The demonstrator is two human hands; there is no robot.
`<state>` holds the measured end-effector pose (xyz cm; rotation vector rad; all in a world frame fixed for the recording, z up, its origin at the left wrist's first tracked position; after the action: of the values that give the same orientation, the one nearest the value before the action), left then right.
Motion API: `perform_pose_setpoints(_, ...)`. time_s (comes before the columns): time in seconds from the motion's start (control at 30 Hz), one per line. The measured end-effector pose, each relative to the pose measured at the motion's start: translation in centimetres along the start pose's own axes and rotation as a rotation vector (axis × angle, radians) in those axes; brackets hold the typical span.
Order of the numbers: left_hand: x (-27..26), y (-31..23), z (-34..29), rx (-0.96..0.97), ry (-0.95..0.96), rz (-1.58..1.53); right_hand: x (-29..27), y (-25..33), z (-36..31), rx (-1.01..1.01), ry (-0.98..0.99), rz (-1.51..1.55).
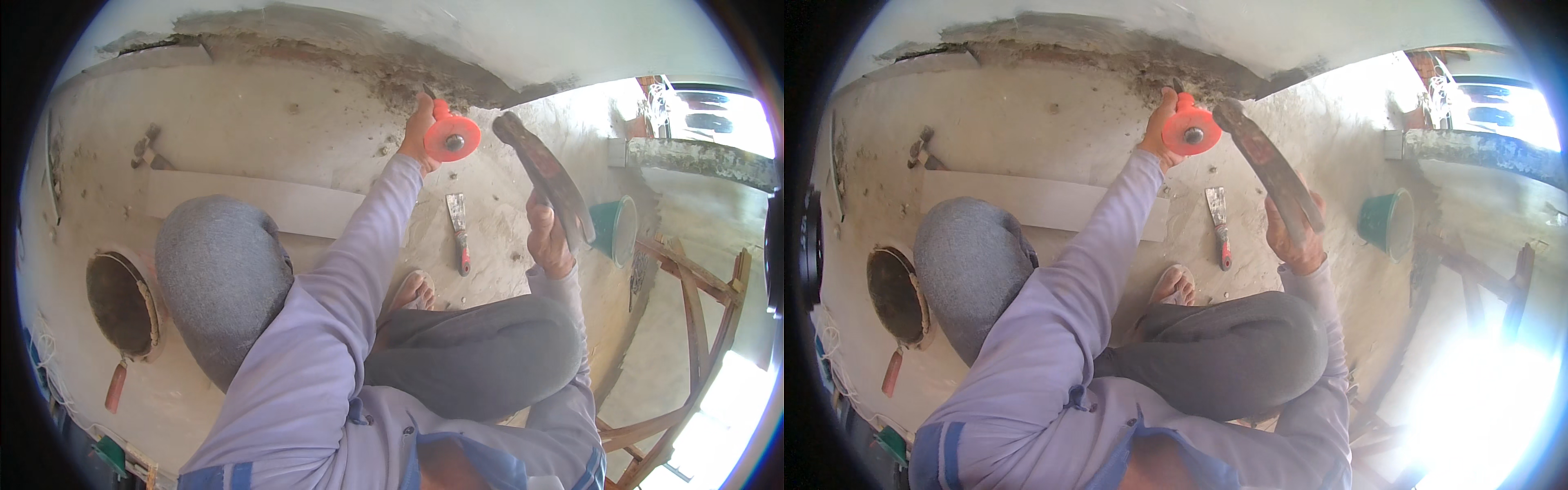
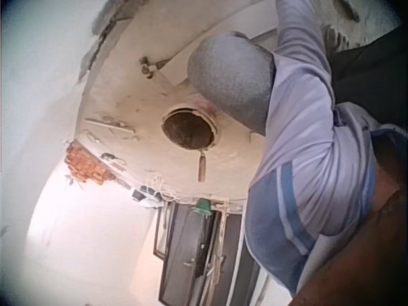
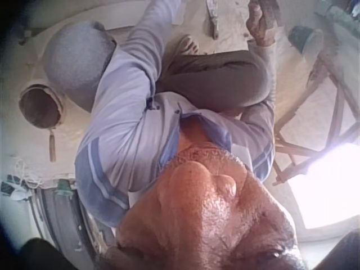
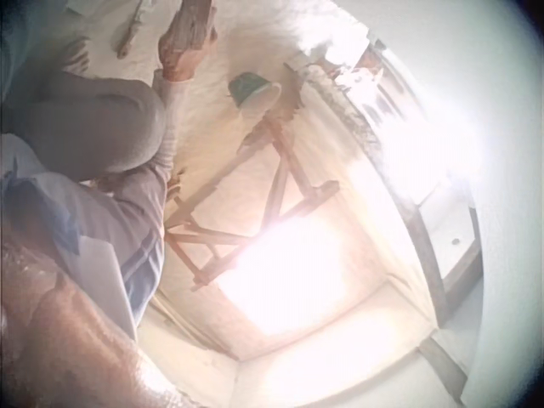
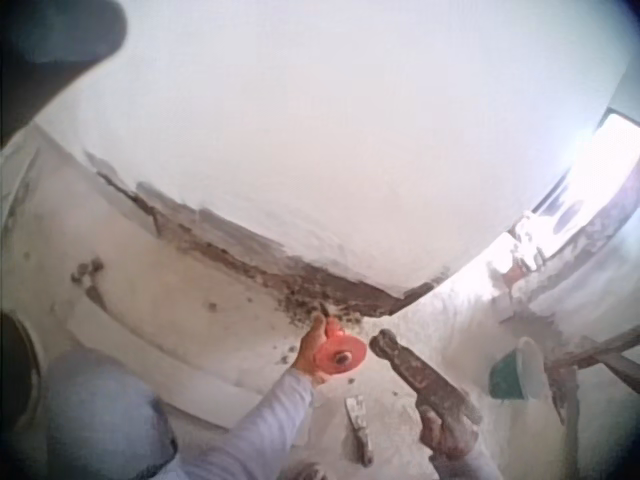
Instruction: The person sits on the floor and uses a notched trowel to apply adhesive to the back of a rectangular tile. They then place the tile on the floor and use a hammer to strike a red suction cup tool attached to the tile's surface.
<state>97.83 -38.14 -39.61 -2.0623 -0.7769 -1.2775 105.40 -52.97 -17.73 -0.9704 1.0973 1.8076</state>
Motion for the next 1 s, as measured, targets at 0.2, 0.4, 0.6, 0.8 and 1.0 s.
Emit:
perform_pose_setpoints(0.2,1.7,-0.4,-0.7,0.006,-0.133,-0.033,-1.6,2.9,2.2,-0.351,-0.027,-0.208)
perform_pose_setpoints(0.4,1.7,-1.3,-1.3,0.056,-0.091,-0.035,-3.4,-0.8,1.5,-0.053,-0.087,0.212)
perform_pose_setpoints(0.6,2.2,-1.1,-0.8,0.039,-0.080,-0.094,-1.5,-5.8,-1.5,-0.092,-0.034,0.156)
perform_pose_setpoints(0.8,3.1,-1.2,-0.5,0.035,-0.051,-0.198,3.2,-3.5,2.1,-0.022,0.221,-0.148)
perform_pose_setpoints(1.0,1.8,-0.3,0.1,0.012,-0.121,-0.178,-0.3,0.0,0.8,-0.312,0.003,0.200)
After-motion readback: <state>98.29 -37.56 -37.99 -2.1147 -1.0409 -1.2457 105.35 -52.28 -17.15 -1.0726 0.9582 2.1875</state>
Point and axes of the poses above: each hand's wrist, its own z-axis towards the middle knuckle, its own x-axis out of the palm, y = z × x, the point moved 6 cm from there along z, towards the middle knuckle, and after that the axes turned 2 degrees about y, right-handed, at the moved point
